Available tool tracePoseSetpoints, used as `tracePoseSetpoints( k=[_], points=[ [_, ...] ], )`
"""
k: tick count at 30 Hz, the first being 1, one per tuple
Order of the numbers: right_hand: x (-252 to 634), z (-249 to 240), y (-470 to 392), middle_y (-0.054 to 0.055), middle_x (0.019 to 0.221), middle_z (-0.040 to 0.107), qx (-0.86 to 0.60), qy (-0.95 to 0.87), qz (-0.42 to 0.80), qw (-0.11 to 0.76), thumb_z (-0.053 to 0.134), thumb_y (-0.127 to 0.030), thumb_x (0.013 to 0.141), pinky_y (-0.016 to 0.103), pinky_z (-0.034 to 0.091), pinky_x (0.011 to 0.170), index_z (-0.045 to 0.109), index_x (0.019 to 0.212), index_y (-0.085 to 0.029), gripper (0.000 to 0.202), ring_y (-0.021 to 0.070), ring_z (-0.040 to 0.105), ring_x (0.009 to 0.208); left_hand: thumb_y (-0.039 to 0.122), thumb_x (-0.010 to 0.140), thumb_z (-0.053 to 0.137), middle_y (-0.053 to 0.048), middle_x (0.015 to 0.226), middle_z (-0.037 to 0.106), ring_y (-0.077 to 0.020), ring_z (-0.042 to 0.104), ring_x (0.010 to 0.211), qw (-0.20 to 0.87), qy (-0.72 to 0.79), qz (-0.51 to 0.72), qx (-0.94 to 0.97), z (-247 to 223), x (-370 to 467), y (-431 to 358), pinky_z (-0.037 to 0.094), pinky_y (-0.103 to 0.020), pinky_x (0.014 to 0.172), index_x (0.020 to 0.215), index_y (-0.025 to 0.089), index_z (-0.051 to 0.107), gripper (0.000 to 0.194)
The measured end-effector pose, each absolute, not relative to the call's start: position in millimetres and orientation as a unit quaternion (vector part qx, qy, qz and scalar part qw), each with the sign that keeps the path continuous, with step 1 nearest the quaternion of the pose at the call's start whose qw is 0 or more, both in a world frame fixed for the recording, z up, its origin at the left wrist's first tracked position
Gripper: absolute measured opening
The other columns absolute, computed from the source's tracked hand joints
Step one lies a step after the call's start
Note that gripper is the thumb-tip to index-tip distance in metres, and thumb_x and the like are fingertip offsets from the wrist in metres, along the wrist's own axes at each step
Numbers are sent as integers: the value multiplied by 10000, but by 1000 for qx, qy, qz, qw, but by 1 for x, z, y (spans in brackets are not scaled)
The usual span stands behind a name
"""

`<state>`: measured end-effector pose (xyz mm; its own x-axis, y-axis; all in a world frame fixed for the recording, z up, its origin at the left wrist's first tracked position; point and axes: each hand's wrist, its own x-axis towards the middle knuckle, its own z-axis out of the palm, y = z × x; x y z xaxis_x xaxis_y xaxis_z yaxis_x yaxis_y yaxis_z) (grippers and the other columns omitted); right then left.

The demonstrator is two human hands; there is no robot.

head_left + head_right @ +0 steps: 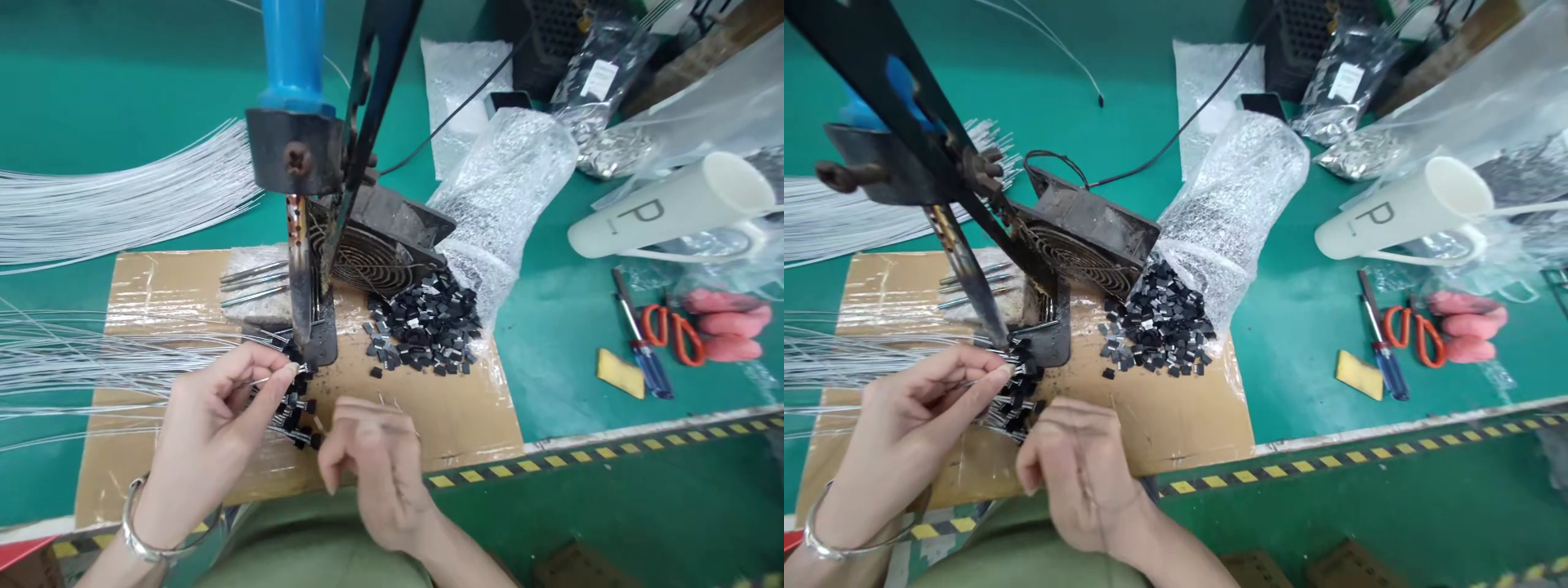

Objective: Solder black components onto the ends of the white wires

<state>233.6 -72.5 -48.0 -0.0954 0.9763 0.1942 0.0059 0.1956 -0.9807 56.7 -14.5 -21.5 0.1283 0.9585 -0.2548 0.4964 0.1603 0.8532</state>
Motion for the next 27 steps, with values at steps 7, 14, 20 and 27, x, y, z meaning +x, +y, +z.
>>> tracePoseSetpoints(
  k=[7,14,20,27],
  points=[
    [212,-55,-64,-37,606,523,-428,-641,414,484,249,-388,1181,279,435,545,423,700,-265,526,126,495,509,310,916,735,23,685,729,-95,669,581,511,577,267,579,-20,67,-20,505,-130,549,851,203,739,125],
    [211,-59,-67,-55,581,510,-439,-616,403,515,305,-292,1161,283,422,532,425,700,-266,477,123,471,470,276,901,725,14,678,742,-86,661,565,535,573,275,556,-19,70,-21,500,-107,518,847,190,742,103],
    [215,-59,-75,-23,637,563,-435,-552,440,559,370,-251,1143,281,428,542,570,749,-237,442,133,507,545,279,879,738,-9,711,772,-108,688,609,515,595,280,550,-18,69,-21,539,-130,557,846,190,754,96],
    [226,-56,-80,6,800,603,-489,-392,477,616,367,-334,1163,281,447,525,714,1072,-235,372,133,543,591,309,888,736,-11,765,774,-122,687,641,462,614,272,580,-21,62,-23,495,-170,549,856,209,764,109]
  ],
)
